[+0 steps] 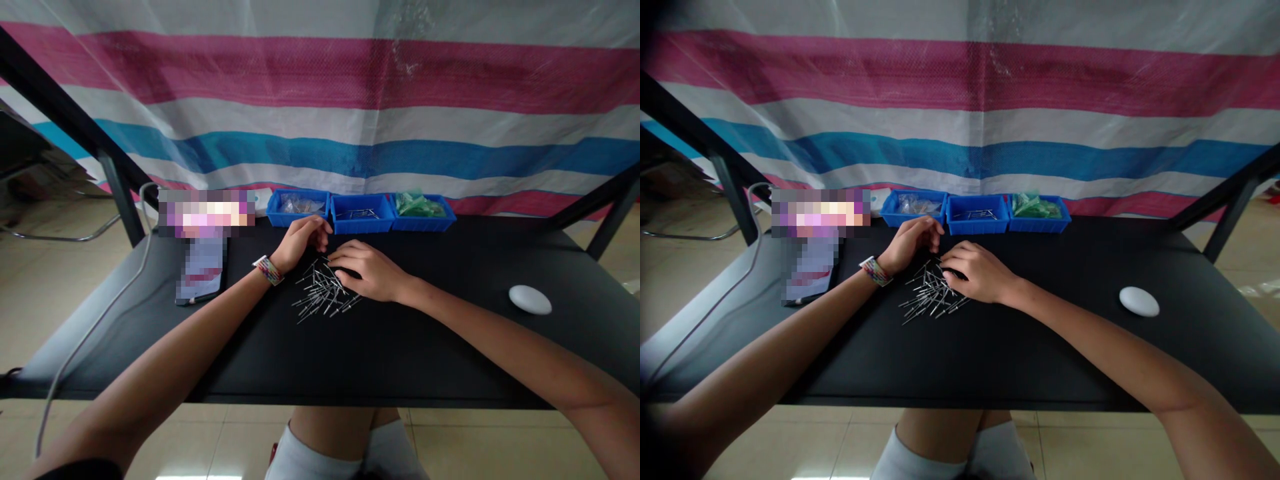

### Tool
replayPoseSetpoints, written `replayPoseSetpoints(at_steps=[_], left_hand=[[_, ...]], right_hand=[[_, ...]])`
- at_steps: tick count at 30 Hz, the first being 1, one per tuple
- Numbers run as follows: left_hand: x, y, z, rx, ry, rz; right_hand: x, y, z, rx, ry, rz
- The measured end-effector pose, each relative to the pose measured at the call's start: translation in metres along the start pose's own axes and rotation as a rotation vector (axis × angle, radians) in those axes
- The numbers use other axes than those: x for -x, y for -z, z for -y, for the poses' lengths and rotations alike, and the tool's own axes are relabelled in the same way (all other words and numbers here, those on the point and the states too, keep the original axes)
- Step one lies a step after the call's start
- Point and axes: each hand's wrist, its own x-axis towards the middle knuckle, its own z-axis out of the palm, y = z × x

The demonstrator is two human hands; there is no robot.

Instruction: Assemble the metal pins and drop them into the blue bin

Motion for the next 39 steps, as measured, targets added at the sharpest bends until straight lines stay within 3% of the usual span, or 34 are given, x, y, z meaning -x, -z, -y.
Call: replayPoseSetpoints(at_steps=[18,23,29,39], left_hand=[[0.002,-0.002,-0.004,-0.070,-0.016,0.028],[0.003,-0.003,-0.007,-0.117,-0.042,0.074],[0.003,-0.004,-0.009,-0.228,-0.079,0.218],[-0.001,-0.002,0.004,-0.256,-0.147,0.207]], right_hand=[[0.001,0.003,-0.019,0.178,-0.226,-0.120],[0.000,-0.002,-0.023,-0.109,-0.240,-0.232],[-0.001,-0.008,-0.035,-0.497,-0.396,-0.385],[0.000,-0.007,-0.041,-0.718,-0.453,-0.459]])
